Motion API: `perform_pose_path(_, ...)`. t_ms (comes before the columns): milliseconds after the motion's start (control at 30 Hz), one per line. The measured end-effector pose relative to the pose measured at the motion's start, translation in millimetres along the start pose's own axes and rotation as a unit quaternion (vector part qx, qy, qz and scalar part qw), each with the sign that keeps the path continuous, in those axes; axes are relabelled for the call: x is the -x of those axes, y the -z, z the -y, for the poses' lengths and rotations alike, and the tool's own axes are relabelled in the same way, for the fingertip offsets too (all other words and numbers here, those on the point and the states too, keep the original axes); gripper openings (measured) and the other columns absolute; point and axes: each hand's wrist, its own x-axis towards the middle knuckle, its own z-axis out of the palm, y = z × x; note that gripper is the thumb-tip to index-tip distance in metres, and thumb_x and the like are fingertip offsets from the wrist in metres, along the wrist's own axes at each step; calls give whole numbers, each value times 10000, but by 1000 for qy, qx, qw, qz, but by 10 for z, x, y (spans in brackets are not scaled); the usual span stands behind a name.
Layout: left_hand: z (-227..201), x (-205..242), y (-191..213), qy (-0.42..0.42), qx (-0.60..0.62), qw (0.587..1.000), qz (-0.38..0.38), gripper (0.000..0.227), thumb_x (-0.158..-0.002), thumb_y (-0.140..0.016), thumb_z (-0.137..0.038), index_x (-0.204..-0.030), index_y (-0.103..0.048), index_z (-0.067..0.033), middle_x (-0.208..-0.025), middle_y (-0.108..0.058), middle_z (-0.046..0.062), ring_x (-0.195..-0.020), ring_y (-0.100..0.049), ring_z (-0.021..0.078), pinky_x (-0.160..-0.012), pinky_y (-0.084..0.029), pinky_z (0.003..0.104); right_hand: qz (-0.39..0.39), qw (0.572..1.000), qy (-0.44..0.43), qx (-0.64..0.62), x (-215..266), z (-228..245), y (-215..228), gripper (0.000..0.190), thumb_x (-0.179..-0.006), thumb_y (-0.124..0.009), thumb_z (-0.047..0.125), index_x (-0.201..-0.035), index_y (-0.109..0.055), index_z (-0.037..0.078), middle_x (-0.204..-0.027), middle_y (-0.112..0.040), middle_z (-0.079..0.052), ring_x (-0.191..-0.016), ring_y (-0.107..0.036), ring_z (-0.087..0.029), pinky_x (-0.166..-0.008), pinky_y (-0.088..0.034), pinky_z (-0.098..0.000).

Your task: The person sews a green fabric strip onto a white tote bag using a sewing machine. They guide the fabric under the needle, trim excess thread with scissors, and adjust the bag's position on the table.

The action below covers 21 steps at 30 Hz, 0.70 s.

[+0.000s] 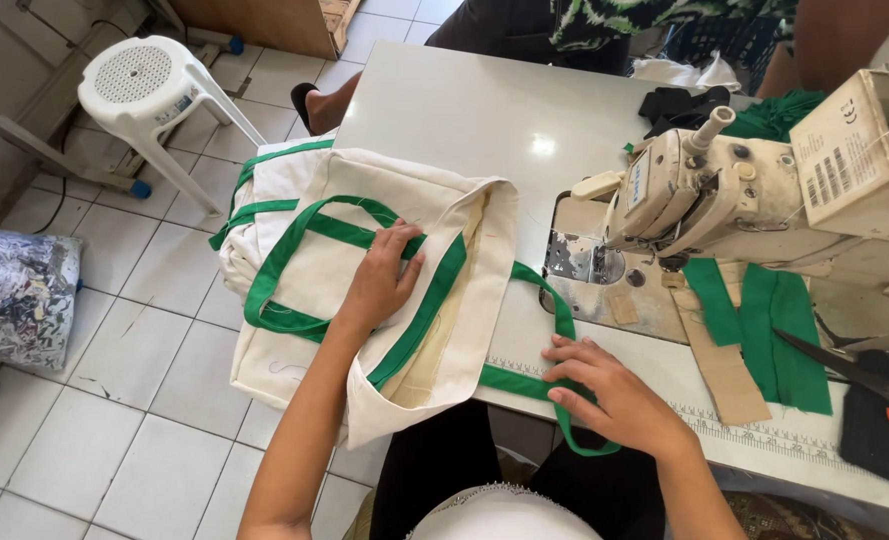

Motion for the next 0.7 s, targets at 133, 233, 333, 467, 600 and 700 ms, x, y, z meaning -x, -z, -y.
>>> perform_pose_path(133, -123, 22, 34, -20, -22, 999, 24, 517, -998, -620, -360, -1398, -495, -56, -1402, -538, 218, -1436, -435, 438, -1111, -402, 537, -3, 1000, -29, 11, -65, 81, 108, 375, -1010, -516, 415, -949, -734, 116, -1135, -762, -75, -1369, -586, -266, -1050, -476, -426)
perform_pose_path(233, -137, 87, -17, -16, -70, 996, 47, 818, -833, -740, -553, -1476, -457, -134, -1461, -491, 178, -1467, -388, 449, -1203, -288, 567, -46, 992, -30, 111, -243, 84, 128, 298, -987, -571, 414, -961, -741, 171, -992, -786, -56, -1200, -682, -256, -986, -527, -439)
perform_pose_path(333, -206, 189, -74, 5, -106, 992, 74, 1011, -701, -790, -692, -1531, -444, -230, -1504, -464, 157, -1481, -369, 440, -1234, -255, 579, -113, 979, 2, 172, -490, 216, 153, 180, -965, -645, 315, -1068, -745, 206, -1049, -763, -52, -1133, -706, -271, -962, -566, -445)
perform_pose_path(467, -412, 348, -83, -32, -177, 979, 96, 902, -782, -690, -723, -1559, -446, -335, -1562, -395, 159, -1510, -307, 449, -1218, -250, 587, -123, 964, 28, 234, -884, 169, 35, 443, -964, -653, 276, -1390, -620, 159, -1404, -623, -103, -1350, -570, -283, -1036, -540, -424)
perform_pose_path(600, -509, 381, -72, -54, -220, 966, 124, 653, -928, -576, -609, -1547, -447, -446, -1601, -346, 151, -1526, -232, 468, -1189, -243, 642, -4, 963, -19, 268, -1024, 6, -115, 623, -950, -664, 378, -1484, -521, 89, -1548, -487, -205, -1465, -430, -370, -1161, -417, -527)
perform_pose_path(700, -502, 359, -180, -90, -277, 951, 103, 610, -917, -567, -514, -1514, -492, -413, -1620, -352, 136, -1518, -275, 446, -1117, -322, 685, -30, 952, 13, 304, -1008, -92, -198, 648, -975, -591, 495, -1492, -514, 111, -1528, -506, -189, -1443, -459, -367, -1159, -410, -519)
